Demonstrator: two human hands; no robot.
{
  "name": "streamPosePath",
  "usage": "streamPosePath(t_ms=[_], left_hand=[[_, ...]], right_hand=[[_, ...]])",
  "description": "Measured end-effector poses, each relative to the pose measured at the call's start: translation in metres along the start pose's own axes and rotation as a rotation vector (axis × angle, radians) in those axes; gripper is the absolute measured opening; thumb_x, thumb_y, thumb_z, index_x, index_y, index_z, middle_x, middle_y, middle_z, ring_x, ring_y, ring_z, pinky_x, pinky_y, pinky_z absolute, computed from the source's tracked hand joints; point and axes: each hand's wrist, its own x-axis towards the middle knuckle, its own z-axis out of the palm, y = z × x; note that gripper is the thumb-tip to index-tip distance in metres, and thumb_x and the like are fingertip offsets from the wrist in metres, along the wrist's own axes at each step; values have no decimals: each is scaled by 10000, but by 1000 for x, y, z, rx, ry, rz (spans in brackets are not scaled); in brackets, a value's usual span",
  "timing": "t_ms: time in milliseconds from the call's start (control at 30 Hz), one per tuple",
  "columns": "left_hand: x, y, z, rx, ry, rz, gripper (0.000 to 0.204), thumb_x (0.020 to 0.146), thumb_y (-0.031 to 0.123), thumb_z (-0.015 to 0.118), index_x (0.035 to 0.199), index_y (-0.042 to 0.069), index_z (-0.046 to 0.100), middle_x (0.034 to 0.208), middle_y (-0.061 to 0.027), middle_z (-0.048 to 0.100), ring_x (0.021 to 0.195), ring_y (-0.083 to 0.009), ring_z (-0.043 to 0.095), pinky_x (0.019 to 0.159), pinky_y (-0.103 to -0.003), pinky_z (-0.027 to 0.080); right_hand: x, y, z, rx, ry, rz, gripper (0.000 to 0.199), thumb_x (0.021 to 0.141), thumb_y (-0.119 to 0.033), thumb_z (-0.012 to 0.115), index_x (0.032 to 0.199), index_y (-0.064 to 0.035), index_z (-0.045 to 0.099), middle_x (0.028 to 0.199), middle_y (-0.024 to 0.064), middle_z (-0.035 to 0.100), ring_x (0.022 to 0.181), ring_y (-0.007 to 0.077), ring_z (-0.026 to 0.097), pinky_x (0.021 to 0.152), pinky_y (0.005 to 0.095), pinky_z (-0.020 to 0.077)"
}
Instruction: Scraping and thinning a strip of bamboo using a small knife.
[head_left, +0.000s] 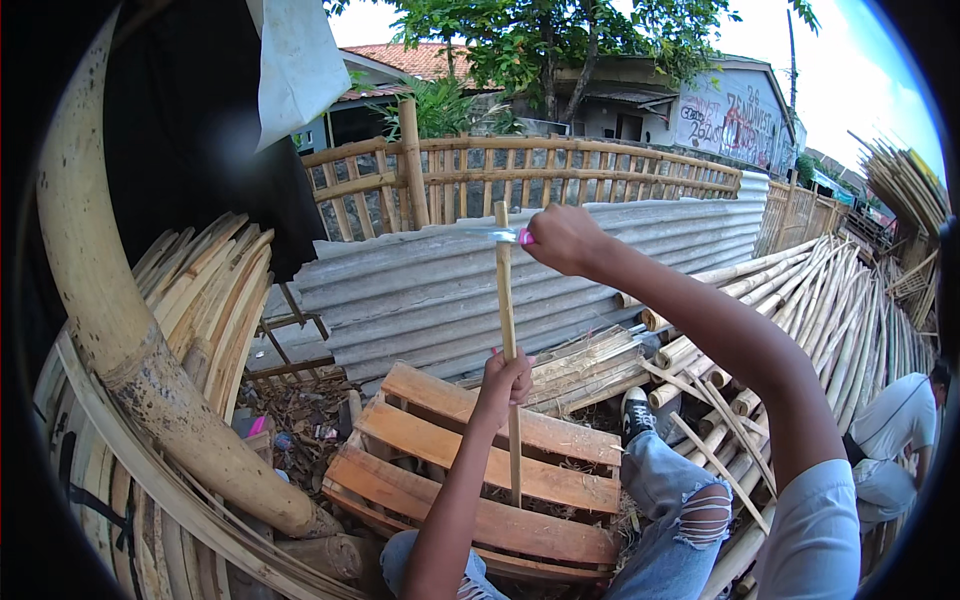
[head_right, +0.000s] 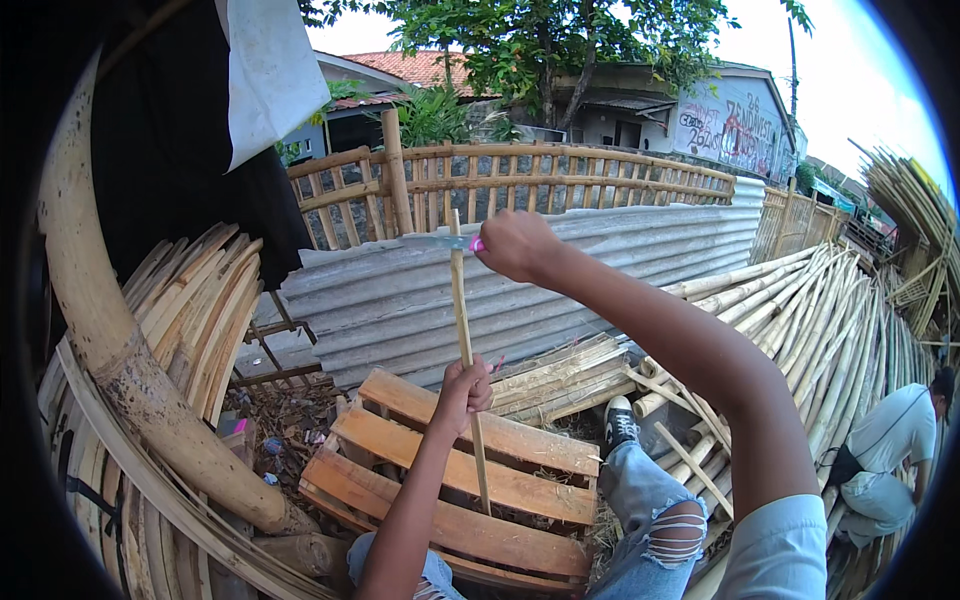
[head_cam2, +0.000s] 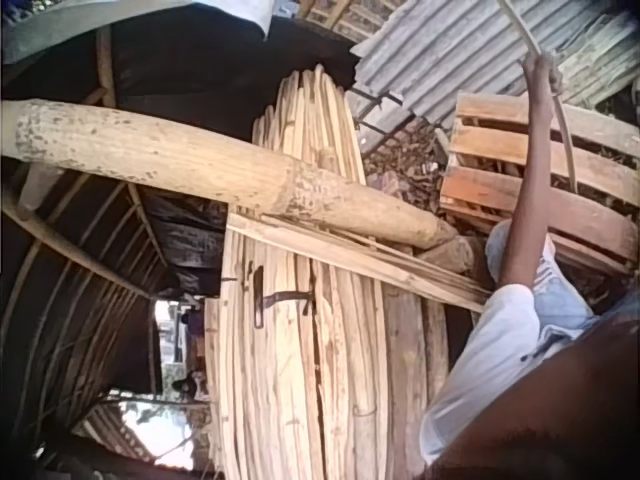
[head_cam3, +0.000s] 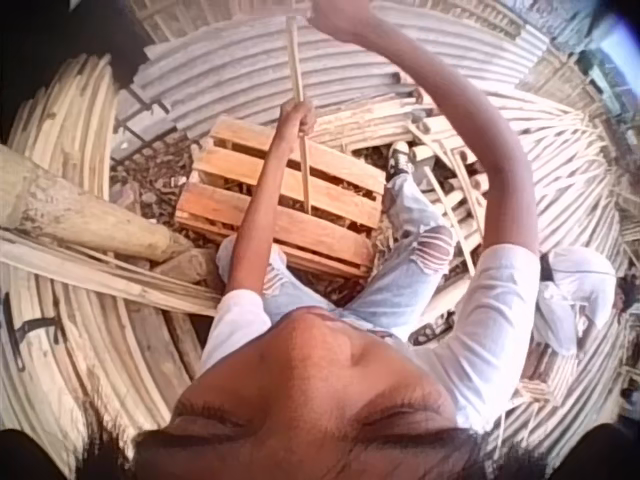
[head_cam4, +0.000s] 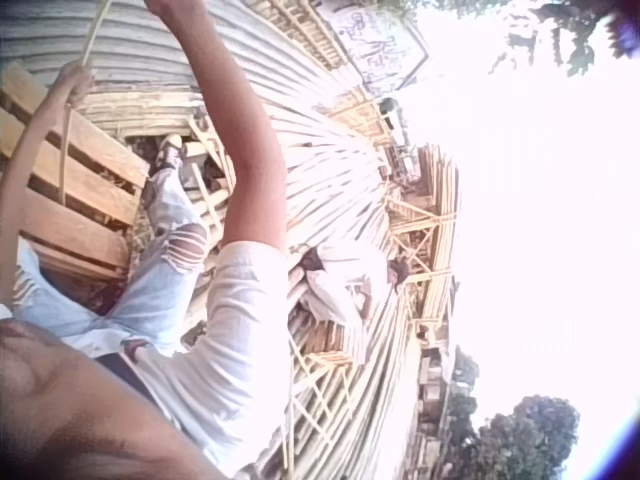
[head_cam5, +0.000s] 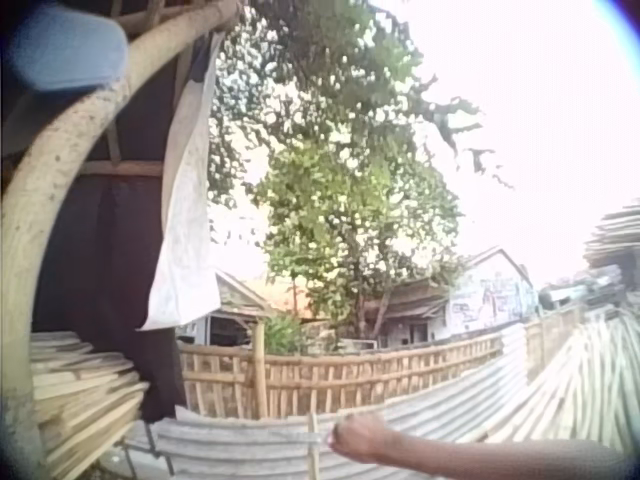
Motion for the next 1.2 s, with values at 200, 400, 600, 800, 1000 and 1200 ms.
streamPosePath(t_ms=[200,400,600,800,1000,1200], left_hand=[[3,4,-5,-9,6,6,328,856,170,555,625,138,325,481,65,256,355,-31,209,339,-208,161],[4,0,-4,-75,-32,-10,322,855,159,556,628,141,328,476,66,251,349,-31,218,333,-205,158],[2,-1,-4,-98,-40,-54,299,864,146,539,646,144,334,482,68,247,356,-30,213,336,-208,148],[-2,3,-1,-102,-40,-52,274,837,119,539,644,144,347,471,67,247,346,-37,205,332,-211,153],[-2,3,1,-92,-33,-61,284,838,130,548,640,148,346,467,70,234,348,-35,208,334,-206,156],[-6,7,-4,-63,-28,-28,314,864,179,544,637,156,329,480,72,246,354,-36,202,344,-207,158]], right_hand=[[-3,-16,13,40,-38,7,305,774,-286,540,684,-16,651,721,210,627,711,369,629,644,455,502],[5,3,-5,-18,63,62,291,769,-273,548,645,-27,643,677,184,626,668,350,632,608,450,502],[7,12,1,40,68,130,295,764,-269,538,638,-21,635,679,193,623,665,376,621,619,447,499],[5,14,-9,-89,38,-64,296,767,-265,534,633,-20,631,650,187,613,649,359,623,584,430,497],[-9,-2,7,7,-4,-32,316,785,-279,523,654,-13,635,688,211,615,682,379,619,620,442,502],[-7,-2,10,-39,36,-177,309,776,-271,528,627,-19,626,642,189,611,633,371,615,590,448,495]])
